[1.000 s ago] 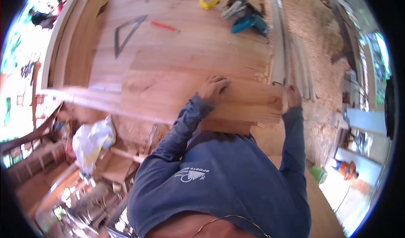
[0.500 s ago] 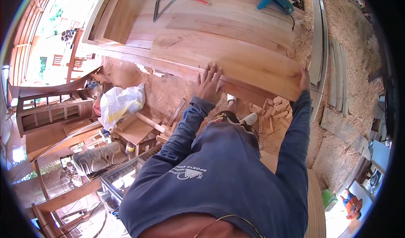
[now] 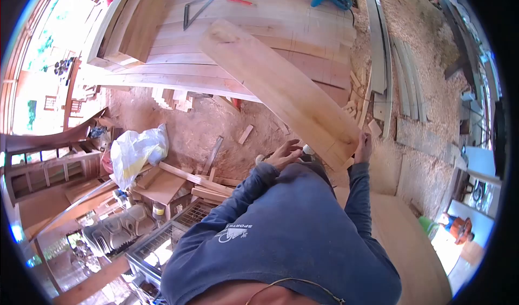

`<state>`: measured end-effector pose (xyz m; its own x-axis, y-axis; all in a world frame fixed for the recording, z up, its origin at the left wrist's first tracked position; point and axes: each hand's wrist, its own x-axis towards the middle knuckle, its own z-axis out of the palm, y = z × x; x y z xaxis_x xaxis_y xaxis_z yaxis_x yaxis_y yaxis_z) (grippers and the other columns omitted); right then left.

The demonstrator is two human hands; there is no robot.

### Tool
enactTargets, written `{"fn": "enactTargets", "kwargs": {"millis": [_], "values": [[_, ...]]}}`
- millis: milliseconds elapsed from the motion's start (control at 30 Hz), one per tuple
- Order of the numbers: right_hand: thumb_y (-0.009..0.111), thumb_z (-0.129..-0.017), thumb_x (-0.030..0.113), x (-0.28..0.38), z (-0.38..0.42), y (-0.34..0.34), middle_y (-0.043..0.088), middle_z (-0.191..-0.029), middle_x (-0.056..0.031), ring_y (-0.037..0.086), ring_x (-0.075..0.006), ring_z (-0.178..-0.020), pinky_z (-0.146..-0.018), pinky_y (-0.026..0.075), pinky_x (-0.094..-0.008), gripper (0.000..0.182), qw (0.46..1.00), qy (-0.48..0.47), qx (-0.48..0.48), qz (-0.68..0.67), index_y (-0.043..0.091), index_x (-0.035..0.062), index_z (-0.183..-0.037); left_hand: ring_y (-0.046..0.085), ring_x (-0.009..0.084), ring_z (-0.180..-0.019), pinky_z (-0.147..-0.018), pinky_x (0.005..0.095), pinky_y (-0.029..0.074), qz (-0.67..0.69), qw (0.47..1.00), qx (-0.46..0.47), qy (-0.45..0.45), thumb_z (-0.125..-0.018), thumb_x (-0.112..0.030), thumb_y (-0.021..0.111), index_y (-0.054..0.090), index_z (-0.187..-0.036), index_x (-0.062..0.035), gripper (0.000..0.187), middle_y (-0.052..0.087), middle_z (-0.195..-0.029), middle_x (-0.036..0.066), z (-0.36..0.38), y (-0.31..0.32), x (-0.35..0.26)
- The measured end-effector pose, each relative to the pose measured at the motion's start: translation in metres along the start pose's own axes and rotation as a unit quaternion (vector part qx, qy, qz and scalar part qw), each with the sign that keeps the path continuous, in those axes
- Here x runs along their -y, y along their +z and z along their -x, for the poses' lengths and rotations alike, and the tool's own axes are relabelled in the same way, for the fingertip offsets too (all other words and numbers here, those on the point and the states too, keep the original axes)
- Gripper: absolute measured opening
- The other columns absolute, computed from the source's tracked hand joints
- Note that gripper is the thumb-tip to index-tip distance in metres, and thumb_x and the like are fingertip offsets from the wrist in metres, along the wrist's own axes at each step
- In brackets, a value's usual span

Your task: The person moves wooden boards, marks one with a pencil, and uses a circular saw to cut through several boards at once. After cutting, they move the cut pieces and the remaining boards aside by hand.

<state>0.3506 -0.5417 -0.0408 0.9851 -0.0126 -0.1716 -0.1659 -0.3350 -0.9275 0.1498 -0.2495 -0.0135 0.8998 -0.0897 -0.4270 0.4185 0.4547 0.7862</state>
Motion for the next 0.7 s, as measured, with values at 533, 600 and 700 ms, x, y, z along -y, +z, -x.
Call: {"fn": "enactTargets", "kwargs": {"millis": [533,600,700], "values": [[0.046,-0.108,0.050,0.023,0.284,0.152,0.071,-0.095,-0.0078,0.067,-0.0175,-0.089,-0.085,0.053,-0.0340,0.051,0.889,0.209,0.388,-0.122,0.065,0.0036,-0.113,0.065,0.0339,-0.119,-0.102,0.0450,0.054,0.041,0.978,-0.206,0.002,-0.094,-0.023,0.064,0.058,-0.136,0.0029,0.050,0.067,-0.130,0.018,0.217,-0.213,0.055],[0.050,-0.107,0.046,0.021,0.261,0.159,0.072,-0.094,-0.0124,0.068,-0.0229,-0.090,-0.082,0.054,-0.0362,0.047,0.900,0.057,0.430,0.040,0.066,0.0009,-0.111,0.063,0.0376,-0.124,-0.106,0.0504,0.051,0.258,0.945,-0.190,0.070,-0.096,-0.026,0.062,0.057,-0.139,0.0024,0.052,0.065,-0.134,0.019,0.224,-0.249,0.072],[0.061,-0.101,0.037,0.051,0.216,0.166,0.071,-0.095,-0.0174,0.069,-0.0304,-0.090,-0.081,0.054,-0.0405,0.039,0.905,-0.046,0.388,0.169,0.066,-0.0001,-0.111,0.056,0.0371,-0.133,-0.112,0.0573,0.045,0.403,0.874,-0.217,0.163,-0.103,-0.038,0.054,0.053,-0.145,-0.0027,0.055,0.060,-0.142,0.018,0.235,-0.262,0.047]]}}
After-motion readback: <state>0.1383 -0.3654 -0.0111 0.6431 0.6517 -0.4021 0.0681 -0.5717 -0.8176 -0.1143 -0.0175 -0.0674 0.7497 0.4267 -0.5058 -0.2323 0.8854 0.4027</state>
